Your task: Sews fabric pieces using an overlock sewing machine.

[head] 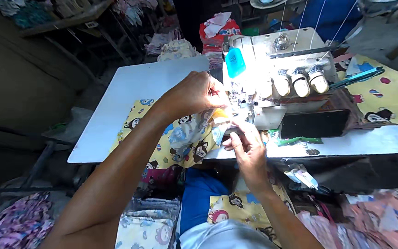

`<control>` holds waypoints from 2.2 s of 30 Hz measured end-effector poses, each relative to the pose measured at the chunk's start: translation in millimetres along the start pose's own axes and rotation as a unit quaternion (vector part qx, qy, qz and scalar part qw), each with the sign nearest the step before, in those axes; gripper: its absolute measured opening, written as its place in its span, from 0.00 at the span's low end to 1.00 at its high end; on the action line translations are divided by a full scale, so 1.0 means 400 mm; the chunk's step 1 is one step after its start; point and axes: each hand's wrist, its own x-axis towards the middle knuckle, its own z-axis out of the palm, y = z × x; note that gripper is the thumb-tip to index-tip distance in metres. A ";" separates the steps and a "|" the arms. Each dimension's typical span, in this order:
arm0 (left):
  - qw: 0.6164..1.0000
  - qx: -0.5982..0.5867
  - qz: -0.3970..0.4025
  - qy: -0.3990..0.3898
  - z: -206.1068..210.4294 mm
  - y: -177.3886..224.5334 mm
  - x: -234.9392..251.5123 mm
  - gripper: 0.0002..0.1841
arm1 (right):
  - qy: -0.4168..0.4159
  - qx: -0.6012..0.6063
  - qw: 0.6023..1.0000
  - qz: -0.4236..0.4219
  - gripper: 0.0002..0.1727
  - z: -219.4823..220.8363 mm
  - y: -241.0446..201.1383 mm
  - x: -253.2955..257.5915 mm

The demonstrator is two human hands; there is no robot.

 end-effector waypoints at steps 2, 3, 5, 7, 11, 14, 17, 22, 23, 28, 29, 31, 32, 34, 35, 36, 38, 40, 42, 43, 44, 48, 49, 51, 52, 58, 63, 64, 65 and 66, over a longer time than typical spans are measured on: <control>1.000 0.018 0.015 0.004 0.006 0.013 0.001 0.14 | -0.018 0.008 1.000 0.022 0.23 0.014 -0.002 0.011; 0.999 0.031 0.024 0.008 0.011 0.022 0.002 0.16 | -0.037 0.013 0.999 0.029 0.24 0.029 -0.001 0.015; 0.997 0.052 0.056 0.022 0.029 0.033 0.001 0.17 | -0.079 0.019 0.997 0.016 0.25 0.062 0.003 0.019; 0.993 0.067 0.091 0.046 0.061 0.044 -0.014 0.13 | -0.103 0.029 0.994 -0.014 0.21 0.088 0.000 0.013; 0.982 0.152 0.067 0.091 0.180 0.084 -0.095 0.09 | -0.147 0.028 0.983 -0.105 0.09 0.087 0.017 -0.033; 0.974 0.185 0.039 0.123 0.249 0.104 -0.131 0.06 | -0.161 -0.020 0.976 -0.142 0.09 0.063 0.038 -0.071; 0.966 0.185 0.028 0.180 0.281 0.109 -0.140 0.06 | -0.172 -0.047 0.974 -0.138 0.09 0.044 0.046 -0.093; 0.957 0.206 0.009 0.206 0.307 0.133 -0.142 0.06 | -0.205 -0.051 0.973 -0.095 0.08 0.016 0.027 -0.113; 0.955 0.211 0.004 0.209 0.310 0.134 -0.139 0.06 | -0.205 -0.053 0.973 -0.097 0.08 0.016 0.028 -0.114; 0.954 0.212 -0.028 0.211 0.307 0.123 -0.108 0.07 | -0.229 -0.043 0.969 -0.078 0.08 0.018 0.036 -0.104; 0.954 0.210 -0.036 0.211 0.305 0.123 -0.101 0.08 | -0.233 -0.043 0.969 -0.074 0.08 0.018 0.037 -0.102; 0.952 0.210 -0.046 0.219 0.301 0.121 -0.086 0.09 | -0.239 -0.043 0.968 -0.060 0.08 0.016 0.041 -0.099; 0.951 0.209 -0.048 0.223 0.301 0.119 -0.080 0.09 | -0.242 -0.042 0.968 -0.052 0.09 0.014 0.044 -0.099; 0.952 0.194 -0.043 0.231 0.300 0.109 -0.073 0.08 | -0.256 -0.034 0.966 -0.035 0.11 0.006 0.054 -0.099; 0.953 0.184 -0.042 0.236 0.296 0.100 -0.070 0.08 | -0.261 -0.026 0.964 -0.033 0.12 0.001 0.064 -0.101; 0.955 0.175 -0.051 0.236 0.283 0.088 -0.065 0.10 | -0.267 -0.020 0.963 -0.039 0.13 -0.006 0.076 -0.104; 0.959 0.144 -0.102 0.223 0.216 0.061 -0.056 0.12 | -0.285 -0.015 0.958 -0.037 0.18 -0.023 0.098 -0.113; 0.963 0.105 -0.108 0.223 0.131 0.002 -0.036 0.16 | -0.291 -0.011 0.956 -0.022 0.19 -0.035 0.104 -0.121; 0.979 0.082 -0.054 0.181 0.081 -0.095 -0.006 0.22 | -0.298 -0.012 0.954 -0.021 0.19 -0.040 0.096 -0.126; 0.987 0.074 -0.022 0.142 0.064 -0.138 0.012 0.23 | -0.304 -0.013 0.952 -0.024 0.19 -0.039 0.088 -0.126; 0.993 0.062 0.006 0.099 0.048 -0.167 0.027 0.21 | -0.309 -0.012 0.951 -0.029 0.19 -0.038 0.080 -0.126; 0.991 0.042 0.129 0.014 -0.032 -0.152 0.000 0.15 | -0.339 -0.020 0.940 -0.047 0.19 -0.057 0.058 -0.128; 0.990 0.022 0.141 -0.002 -0.058 -0.118 -0.027 0.14 | -0.349 -0.035 0.935 -0.047 0.19 -0.069 0.053 -0.124; 0.992 -0.015 0.116 -0.044 -0.104 -0.059 -0.082 0.12 | -0.378 -0.091 0.921 -0.018 0.20 -0.094 0.031 -0.100; 0.994 0.029 0.088 -0.057 -0.121 -0.046 -0.104 0.12 | -0.393 -0.120 0.911 0.014 0.21 -0.099 0.011 -0.079; 0.979 0.166 0.100 -0.065 -0.105 0.002 -0.176 0.23 | -0.267 -0.165 0.947 -0.066 0.20 0.043 -0.035 0.027; 0.964 0.223 0.133 -0.062 -0.047 0.123 -0.213 0.12 | -0.242 -0.114 0.936 -0.228 0.14 0.142 0.060 -0.001; 0.963 0.248 0.090 -0.056 -0.060 0.103 -0.208 0.08 | -0.317 -0.146 0.914 -0.206 0.17 0.135 0.060 0.009; 0.962 0.263 0.050 -0.050 -0.079 0.074 -0.203 0.07 | -0.379 -0.163 0.892 -0.183 0.19 0.120 0.054 0.018; 0.963 0.264 0.029 -0.043 -0.097 0.038 -0.200 0.08 | -0.406 -0.161 0.885 -0.159 0.18 0.100 0.052 0.021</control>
